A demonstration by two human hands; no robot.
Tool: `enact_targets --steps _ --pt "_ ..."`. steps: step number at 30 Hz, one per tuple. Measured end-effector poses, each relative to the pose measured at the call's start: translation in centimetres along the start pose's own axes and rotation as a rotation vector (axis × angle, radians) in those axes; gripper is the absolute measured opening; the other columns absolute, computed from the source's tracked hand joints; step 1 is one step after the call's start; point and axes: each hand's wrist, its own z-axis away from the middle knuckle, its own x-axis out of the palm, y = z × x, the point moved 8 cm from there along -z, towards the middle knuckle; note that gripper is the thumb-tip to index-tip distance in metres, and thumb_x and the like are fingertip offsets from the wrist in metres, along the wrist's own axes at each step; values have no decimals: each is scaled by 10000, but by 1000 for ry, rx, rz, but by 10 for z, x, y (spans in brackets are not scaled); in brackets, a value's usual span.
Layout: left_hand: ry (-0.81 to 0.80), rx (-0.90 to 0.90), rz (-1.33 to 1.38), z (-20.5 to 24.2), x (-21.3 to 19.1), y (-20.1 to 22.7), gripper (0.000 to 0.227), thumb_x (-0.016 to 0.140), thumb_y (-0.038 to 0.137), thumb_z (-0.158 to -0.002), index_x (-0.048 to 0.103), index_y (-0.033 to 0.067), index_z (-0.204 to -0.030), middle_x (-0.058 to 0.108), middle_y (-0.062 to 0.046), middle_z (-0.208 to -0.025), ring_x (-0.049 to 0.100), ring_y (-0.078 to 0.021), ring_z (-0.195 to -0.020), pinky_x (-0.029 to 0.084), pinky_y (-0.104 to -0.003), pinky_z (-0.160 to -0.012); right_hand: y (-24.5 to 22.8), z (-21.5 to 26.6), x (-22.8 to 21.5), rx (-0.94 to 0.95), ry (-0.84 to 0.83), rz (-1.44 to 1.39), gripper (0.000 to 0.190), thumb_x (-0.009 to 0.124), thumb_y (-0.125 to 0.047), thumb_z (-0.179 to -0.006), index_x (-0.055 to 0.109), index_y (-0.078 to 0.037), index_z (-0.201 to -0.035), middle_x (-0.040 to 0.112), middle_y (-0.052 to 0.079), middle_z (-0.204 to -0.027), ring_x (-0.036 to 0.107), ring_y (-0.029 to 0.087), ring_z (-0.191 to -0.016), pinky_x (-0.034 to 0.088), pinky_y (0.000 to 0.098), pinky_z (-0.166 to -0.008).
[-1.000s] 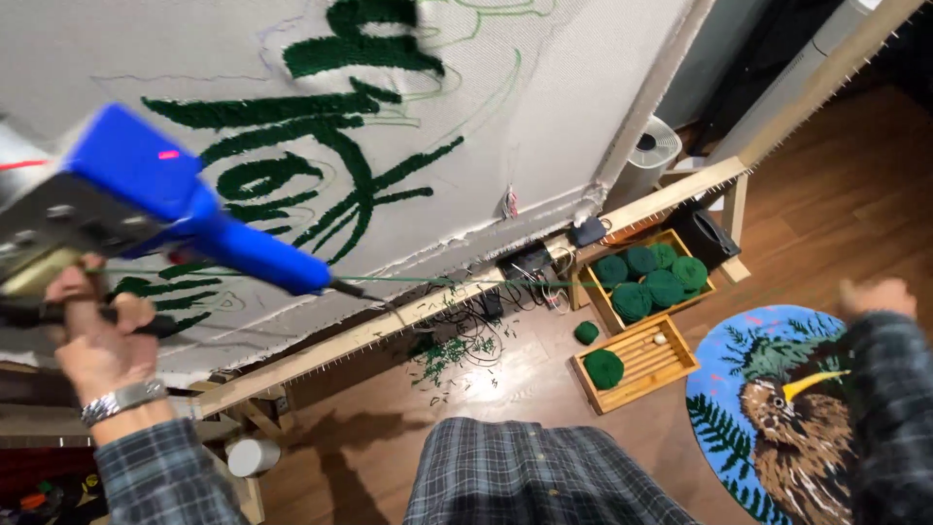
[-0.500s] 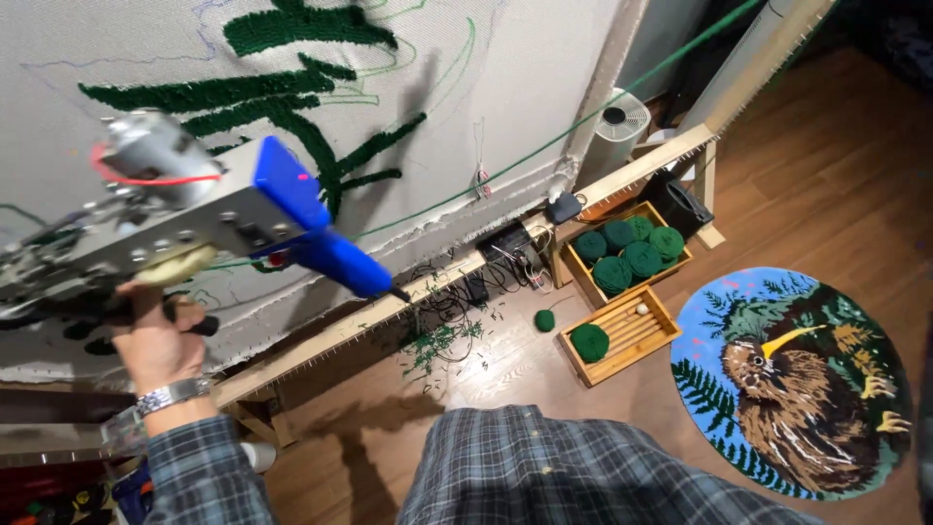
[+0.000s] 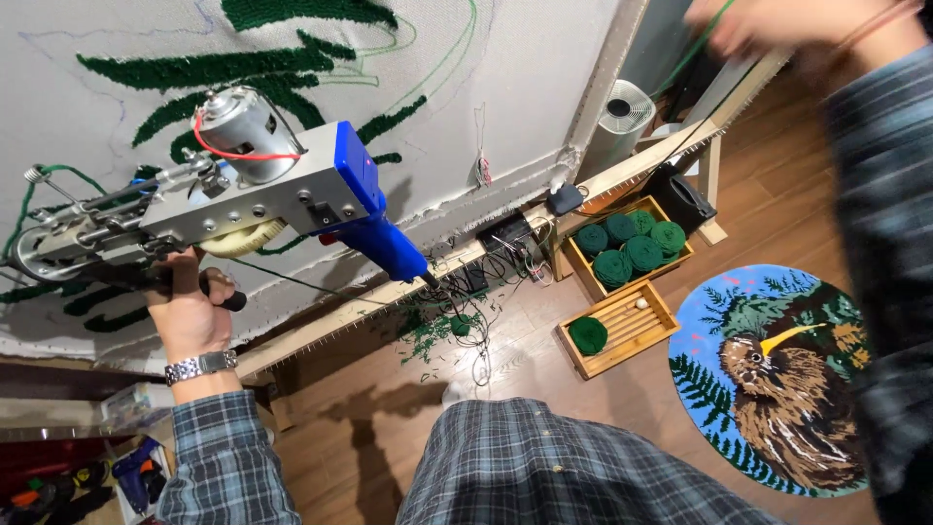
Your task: Using a tufting gun to create a rug by injecting green yarn into a canvas following a design on a wooden frame.
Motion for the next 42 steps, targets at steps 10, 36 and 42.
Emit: enact_targets --steps 10,36,42 --pt "50 -28 60 38 30 5 230 774 309 -1029 591 170 -1030 463 10 -533 495 -93 -492 403 -293 -515 -98 62 200 2 -252 94 554 675 -258 -994 508 -120 -1503 696 152 -1334 665 323 -1214 541 472 -1081" --pt "-200 -164 -326 84 241 -63 161 716 175 -951 817 132 -1069 650 -75 -580 506 -99 -364 392 -200 -345 -161 169 216 -131 -41 -1160 219 869 -107 -853 730 -17 -995 693 139 -788 690 248 -678 603 438 -612" --pt "-293 -213 -317 75 270 -64 234 733 116 -914 805 96 -1136 708 -129 -630 571 -115 -372 447 -203 -349 -158 171 206 -177 78 -1187 140 828 -55 -883 706 2 -847 586 128 -644 581 232 -547 517 386 -504"
